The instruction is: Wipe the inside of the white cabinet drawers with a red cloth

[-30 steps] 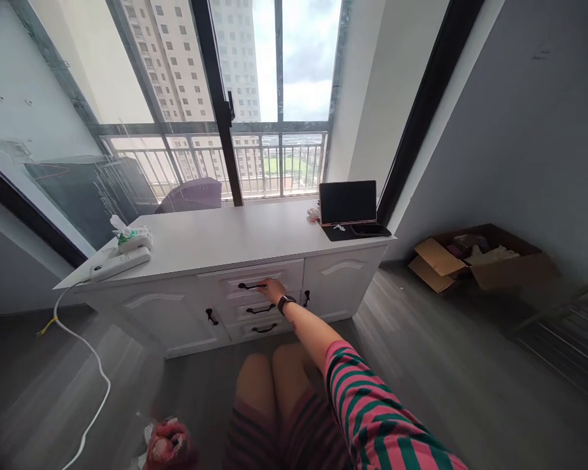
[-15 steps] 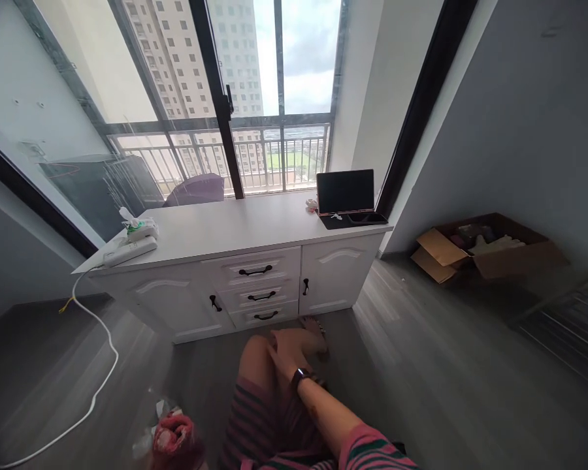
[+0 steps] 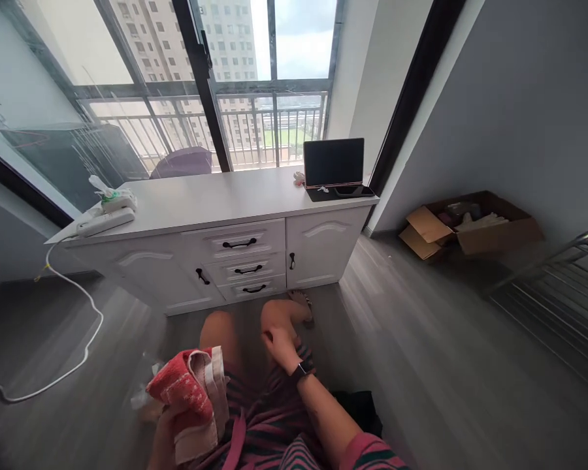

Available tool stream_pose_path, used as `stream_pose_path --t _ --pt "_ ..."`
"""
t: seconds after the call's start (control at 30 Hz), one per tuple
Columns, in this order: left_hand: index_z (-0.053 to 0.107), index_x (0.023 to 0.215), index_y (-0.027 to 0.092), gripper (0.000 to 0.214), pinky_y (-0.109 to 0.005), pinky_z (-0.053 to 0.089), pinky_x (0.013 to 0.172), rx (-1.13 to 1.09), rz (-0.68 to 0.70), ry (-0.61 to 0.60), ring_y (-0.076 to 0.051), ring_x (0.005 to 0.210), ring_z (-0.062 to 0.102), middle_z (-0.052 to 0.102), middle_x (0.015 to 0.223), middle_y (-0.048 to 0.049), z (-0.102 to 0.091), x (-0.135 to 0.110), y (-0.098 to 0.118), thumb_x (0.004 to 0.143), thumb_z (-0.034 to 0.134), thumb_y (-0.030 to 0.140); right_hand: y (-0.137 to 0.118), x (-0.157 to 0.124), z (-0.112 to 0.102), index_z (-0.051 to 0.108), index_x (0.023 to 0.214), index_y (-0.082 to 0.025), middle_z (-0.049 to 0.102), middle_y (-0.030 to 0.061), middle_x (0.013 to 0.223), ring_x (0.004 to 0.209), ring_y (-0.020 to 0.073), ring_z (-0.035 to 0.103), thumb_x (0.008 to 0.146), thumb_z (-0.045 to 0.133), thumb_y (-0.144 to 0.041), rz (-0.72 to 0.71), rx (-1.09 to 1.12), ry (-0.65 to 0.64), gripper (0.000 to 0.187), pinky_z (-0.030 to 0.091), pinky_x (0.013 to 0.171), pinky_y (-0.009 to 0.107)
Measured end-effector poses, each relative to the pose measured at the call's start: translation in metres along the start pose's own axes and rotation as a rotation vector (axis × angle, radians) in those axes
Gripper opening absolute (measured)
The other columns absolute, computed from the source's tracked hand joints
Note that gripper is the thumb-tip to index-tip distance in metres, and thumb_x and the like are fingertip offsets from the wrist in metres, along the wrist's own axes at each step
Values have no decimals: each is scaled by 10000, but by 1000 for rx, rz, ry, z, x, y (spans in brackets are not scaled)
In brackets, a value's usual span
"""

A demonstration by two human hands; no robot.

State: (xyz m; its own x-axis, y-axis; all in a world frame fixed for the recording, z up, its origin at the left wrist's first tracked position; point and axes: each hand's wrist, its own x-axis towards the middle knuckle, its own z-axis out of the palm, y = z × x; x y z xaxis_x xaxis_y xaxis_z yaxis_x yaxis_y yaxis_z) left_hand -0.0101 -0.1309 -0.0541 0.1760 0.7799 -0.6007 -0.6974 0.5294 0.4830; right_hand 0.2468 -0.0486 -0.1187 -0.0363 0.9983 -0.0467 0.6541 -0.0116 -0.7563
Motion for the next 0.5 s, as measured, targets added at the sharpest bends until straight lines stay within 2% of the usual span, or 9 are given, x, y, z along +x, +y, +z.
stream_pose_path --t 0.07,0.13,0.2,0.27,0.37,0.43,0.5 --pt "759 790 295 342 -361 577 842 11 -34 -98 -243 858 723 773 850 12 2 -7 4 676 611 8 5 -23 -6 688 1007 -184 700 61 954 904 200 641 873 587 -279 -58 -20 -98 193 466 797 272" --pt "766 848 301 399 -379 545 917 24 -58 -151 -250 954 707 769 938 -2 0 -14 5 689 571 -8 11 -50 -9 666 1090 -215 676 53 1018 935 207 626 834 659 -343 -98 -67 -146 286 459 820 284" --pt "773 877 300 412 -398 475 1014 13 -75 -198 -252 1039 679 759 1008 -10 -4 -19 2 712 539 4 17 -78 -10 630 1166 -253 634 52 1127 1019 221 594 795 711 -346 -129 -131 -140 391 440 881 311" --pt "775 911 313 429 -406 425 1063 0 -84 -213 -249 1066 667 746 1056 1 -8 -23 -4 737 517 17 20 -99 -8 625 1156 -271 607 48 1172 1081 233 559 789 721 -296 -143 -204 -114 381 416 927 342" --pt "769 925 335 345 -381 461 1031 -16 -74 -72 -258 1126 634 758 1004 25 -14 -28 -15 765 558 114 19 -109 -1 660 1009 -248 627 46 1098 1057 238 558 822 680 -228 -138 -323 -128 189 407 921 377" --pt "766 901 333 279 -368 509 975 -28 -43 36 -262 1196 584 766 953 27 -17 -29 -21 755 592 171 15 -103 5 658 965 -228 637 58 1052 1027 243 565 850 644 -224 -142 -392 -134 116 408 905 392" --pt "761 885 314 254 -384 525 952 -27 -11 80 -276 1236 551 764 958 7 -18 -29 -24 739 607 173 11 -91 10 648 975 -215 638 71 1036 1013 245 565 873 612 -235 -153 -439 -116 110 406 898 396"
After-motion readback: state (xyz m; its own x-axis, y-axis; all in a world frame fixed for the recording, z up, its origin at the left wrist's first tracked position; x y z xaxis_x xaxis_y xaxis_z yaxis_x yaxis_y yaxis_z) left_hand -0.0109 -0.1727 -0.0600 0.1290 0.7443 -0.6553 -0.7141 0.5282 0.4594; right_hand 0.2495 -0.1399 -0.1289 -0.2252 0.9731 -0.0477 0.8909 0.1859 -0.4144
